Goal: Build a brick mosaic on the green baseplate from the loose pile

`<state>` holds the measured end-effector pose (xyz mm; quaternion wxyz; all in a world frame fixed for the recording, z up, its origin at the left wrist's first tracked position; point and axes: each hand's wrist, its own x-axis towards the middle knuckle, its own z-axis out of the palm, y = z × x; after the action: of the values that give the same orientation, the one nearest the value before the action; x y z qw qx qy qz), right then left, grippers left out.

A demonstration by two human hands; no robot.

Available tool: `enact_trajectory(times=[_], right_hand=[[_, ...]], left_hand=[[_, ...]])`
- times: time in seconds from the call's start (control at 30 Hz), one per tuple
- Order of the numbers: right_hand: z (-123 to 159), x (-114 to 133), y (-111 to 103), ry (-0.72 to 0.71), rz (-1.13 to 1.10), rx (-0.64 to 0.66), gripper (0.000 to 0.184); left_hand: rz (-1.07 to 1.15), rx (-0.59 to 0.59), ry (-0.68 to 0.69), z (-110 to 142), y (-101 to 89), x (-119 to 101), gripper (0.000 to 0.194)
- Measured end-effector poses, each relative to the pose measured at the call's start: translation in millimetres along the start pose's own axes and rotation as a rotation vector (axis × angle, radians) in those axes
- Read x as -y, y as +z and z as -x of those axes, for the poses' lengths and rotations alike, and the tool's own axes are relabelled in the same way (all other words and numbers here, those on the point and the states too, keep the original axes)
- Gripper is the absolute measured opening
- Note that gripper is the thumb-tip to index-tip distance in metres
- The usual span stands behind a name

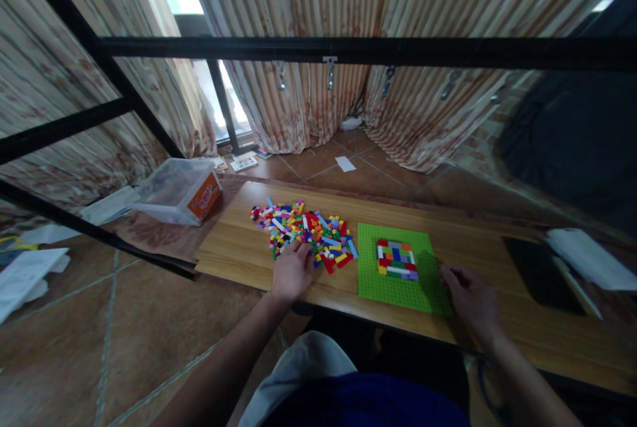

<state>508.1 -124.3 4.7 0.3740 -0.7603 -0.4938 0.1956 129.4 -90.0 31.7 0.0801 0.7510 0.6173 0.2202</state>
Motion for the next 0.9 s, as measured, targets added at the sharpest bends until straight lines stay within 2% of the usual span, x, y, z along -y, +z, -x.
enact_trajectory(times=[0.13, 0.23, 0.4, 0.6, 0.73, 0.9], right_hand=[[12, -18, -10, 0.001, 0.099, -0.047, 0.047], [18, -20, -9, -0.025, 0.12, -0.058, 0.045], [21, -16, -3, -0.033, 0.132, -0.061, 0.038], [22, -16, -3, -0.061, 0.133, -0.072, 0.037], [23, -16, -3, -0.063, 0.168, -0.067, 0.038], [23, -17, -3, -0.066, 0.171, -0.077, 0.04]], left_hand=[[-0.087, 0.02, -0.028, -12, 5.3, -5, 0.021], [-0.087, 0.017, -0.04, -18, 8.4, -7, 0.024], [0.008, -0.008, -0.035, -18, 10.8, -4, 0.02], [0.146, -0.024, 0.023, -7, 8.9, 8, 0.024], [0.076, -0.068, 0.006, -14, 4.4, 12, 0.023], [-0.062, 0.024, 0.044, -30, 1.6, 6, 0.023]])
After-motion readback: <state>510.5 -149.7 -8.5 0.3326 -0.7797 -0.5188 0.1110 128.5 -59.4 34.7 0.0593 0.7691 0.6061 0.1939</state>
